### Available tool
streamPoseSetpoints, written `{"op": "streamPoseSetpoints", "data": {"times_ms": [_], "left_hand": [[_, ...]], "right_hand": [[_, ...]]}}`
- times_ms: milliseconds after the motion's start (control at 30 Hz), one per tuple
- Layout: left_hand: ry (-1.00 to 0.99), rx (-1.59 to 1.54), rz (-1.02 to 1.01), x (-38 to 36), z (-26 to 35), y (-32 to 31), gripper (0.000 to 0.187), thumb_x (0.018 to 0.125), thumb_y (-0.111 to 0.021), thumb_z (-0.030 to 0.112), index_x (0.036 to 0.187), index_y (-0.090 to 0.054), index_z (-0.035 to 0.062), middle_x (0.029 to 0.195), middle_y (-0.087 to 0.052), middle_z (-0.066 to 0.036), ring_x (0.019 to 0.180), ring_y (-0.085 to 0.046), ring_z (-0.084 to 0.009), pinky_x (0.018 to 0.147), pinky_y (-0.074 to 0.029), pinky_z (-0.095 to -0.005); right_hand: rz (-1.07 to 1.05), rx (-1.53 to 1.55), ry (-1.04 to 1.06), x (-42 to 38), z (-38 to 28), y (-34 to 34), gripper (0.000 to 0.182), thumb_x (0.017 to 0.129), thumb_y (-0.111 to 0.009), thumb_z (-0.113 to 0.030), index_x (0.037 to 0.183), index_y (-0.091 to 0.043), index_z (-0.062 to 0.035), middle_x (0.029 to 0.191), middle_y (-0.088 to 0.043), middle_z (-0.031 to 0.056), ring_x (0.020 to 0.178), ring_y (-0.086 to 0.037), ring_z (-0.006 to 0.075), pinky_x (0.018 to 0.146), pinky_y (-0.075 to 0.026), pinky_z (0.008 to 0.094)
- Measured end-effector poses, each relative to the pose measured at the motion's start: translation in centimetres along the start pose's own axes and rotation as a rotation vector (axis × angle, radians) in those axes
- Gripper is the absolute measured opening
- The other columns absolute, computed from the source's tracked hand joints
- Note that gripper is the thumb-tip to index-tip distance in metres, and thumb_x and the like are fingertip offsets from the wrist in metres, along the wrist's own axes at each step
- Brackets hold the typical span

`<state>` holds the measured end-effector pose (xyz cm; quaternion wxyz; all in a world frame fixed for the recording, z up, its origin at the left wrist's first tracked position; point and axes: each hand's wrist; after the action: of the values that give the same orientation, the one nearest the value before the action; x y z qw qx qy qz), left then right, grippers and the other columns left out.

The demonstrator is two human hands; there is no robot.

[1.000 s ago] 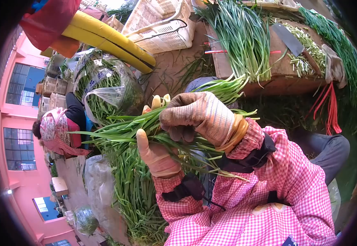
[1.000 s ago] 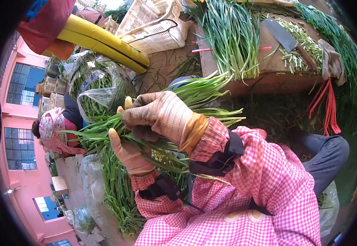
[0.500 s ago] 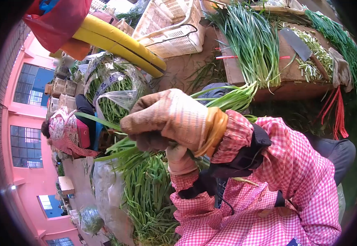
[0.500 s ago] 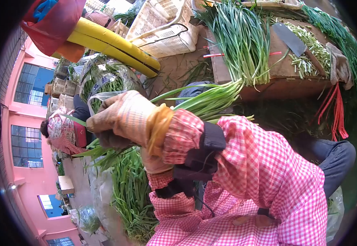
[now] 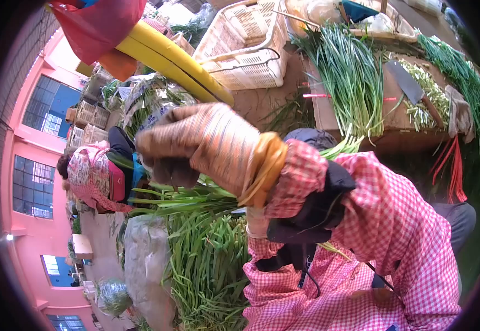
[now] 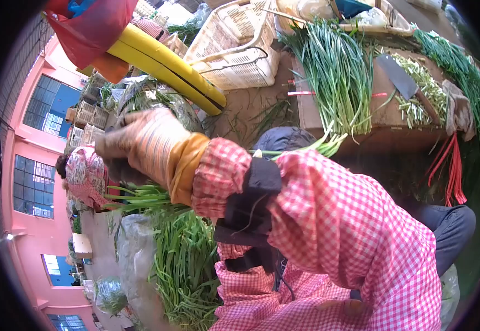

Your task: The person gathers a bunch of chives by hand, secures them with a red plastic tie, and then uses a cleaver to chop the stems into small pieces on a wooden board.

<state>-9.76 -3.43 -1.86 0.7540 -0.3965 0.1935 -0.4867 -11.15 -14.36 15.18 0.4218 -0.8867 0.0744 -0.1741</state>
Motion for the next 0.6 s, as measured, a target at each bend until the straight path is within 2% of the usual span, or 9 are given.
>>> {"op": "streamPoseSetpoints", "data": {"times_ms": [33,167,200,267,367,400,467,500,600], "left_hand": [[-0.005,0.006,0.016,0.0,-0.1,0.3,0.062,0.074,-0.067,0.011,0.13,-0.042,0.0033,0.101,-0.055,-0.009,0.104,-0.052,-0.0256,0.098,-0.038,-0.0436],[0.022,0.021,0.216,-0.2,-0.6,1.5,0.063,0.072,-0.068,0.009,0.13,-0.043,0.0051,0.094,-0.058,-0.007,0.101,-0.053,-0.0247,0.097,-0.039,-0.0434],[-0.123,0.08,0.016,0.6,-0.1,-1.4,0.059,0.074,-0.063,0.007,0.13,-0.043,0.0041,0.082,-0.058,-0.01,0.092,-0.056,-0.0274,0.098,-0.037,-0.0482],[-0.267,0.085,-0.025,1.6,-0.3,-1.9,0.056,0.072,-0.06,0.008,0.126,-0.045,0.0037,0.077,-0.057,-0.009,0.084,-0.058,-0.0303,0.099,-0.033,-0.0557],[-0.205,-0.044,0.01,1.6,-0.3,-1.4,0.059,0.073,-0.062,0.007,0.129,-0.044,0.0101,0.078,-0.053,-0.001,0.082,-0.051,-0.0184,0.106,-0.024,-0.0567],[-0.177,-0.065,-0.048,1.9,-0.2,-0.7,0.058,0.074,-0.063,0.008,0.129,-0.046,0.0119,0.079,-0.054,0.002,0.084,-0.049,-0.0174,0.109,-0.016,-0.0572],[-0.164,-0.123,-0.153,2.4,0.1,1.2,0.053,0.078,-0.059,0.008,0.13,-0.047,0.0108,0.081,-0.054,0.002,0.092,-0.052,-0.0181,0.111,-0.011,-0.0565],[-0.21,-0.201,-0.139,2.7,0.1,1.4,0.052,0.078,-0.053,0.003,0.129,-0.046,0.0067,0.079,-0.059,-0.002,0.095,-0.059,-0.023,0.108,-0.017,-0.0592],[-0.205,-0.27,-0.214,3.3,1.2,2.0,0.05,0.084,-0.052,0.007,0.133,-0.042,0.0085,0.085,-0.06,0.001,0.098,-0.057,-0.0186,0.113,-0.013,-0.0498]], "right_hand": [[0.03,-0.161,0.008,-0.5,-1.0,-0.1,0.022,0.081,-0.066,-0.026,0.08,-0.062,-0.0044,0.067,-0.062,0.0043,0.055,-0.055,0.0093,0.049,-0.041,0.0214],[-0.022,-0.213,0.088,-1.2,-4.5,-0.4,0.025,0.082,-0.066,-0.027,0.089,-0.061,-0.0032,0.075,-0.062,0.0035,0.059,-0.056,0.0094,0.053,-0.043,0.0222],[0.093,-0.244,0.201,-2.1,-5.2,-0.8,0.023,0.08,-0.066,-0.024,0.082,-0.062,-0.0011,0.067,-0.063,0.0069,0.052,-0.055,0.0117,0.05,-0.044,0.0234],[0.101,-0.258,0.327,-4.2,-7.1,-0.2,0.025,0.083,-0.064,-0.025,0.084,-0.062,-0.0006,0.071,-0.064,0.0078,0.054,-0.054,0.0119,0.051,-0.044,0.024],[-0.095,-0.251,0.448,-8.5,-11.8,2.8,0.024,0.088,-0.058,-0.025,0.1,-0.061,-0.0047,0.085,-0.064,0.0078,0.069,-0.059,0.0153,0.056,-0.046,0.0266],[-0.121,-0.274,0.454,-10.5,-13.1,3.5,0.025,0.09,-0.056,-0.025,0.106,-0.06,-0.0061,0.089,-0.064,0.0078,0.073,-0.061,0.0165,0.057,-0.047,0.0275],[-0.024,-0.398,0.407,-14.3,-14.9,4.2,0.025,0.087,-0.061,-0.027,0.096,-0.06,-0.0037,0.071,-0.06,0.0074,0.052,-0.053,0.0157,0.044,-0.041,0.0296],[0.024,-0.4,0.384,-16.7,-15.2,4.6,0.027,0.084,-0.064,-0.028,0.091,-0.06,-0.0024,0.063,-0.057,0.0071,0.044,-0.047,0.0149,0.039,-0.037,0.031],[0.395,-0.505,0.222,-24.6,-14.8,7.3,0.023,0.078,-0.069,-0.021,0.082,-0.062,0.0015,0.064,-0.06,0.0099,0.046,-0.052,0.0178,0.039,-0.04,0.0289]]}}
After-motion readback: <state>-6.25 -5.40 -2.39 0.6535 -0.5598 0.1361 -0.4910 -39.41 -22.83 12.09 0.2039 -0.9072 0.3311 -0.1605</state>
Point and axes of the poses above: each hand's wrist, its own x-axis towards the middle knuckle, its own y-axis out of the back of the hand, z = x × y
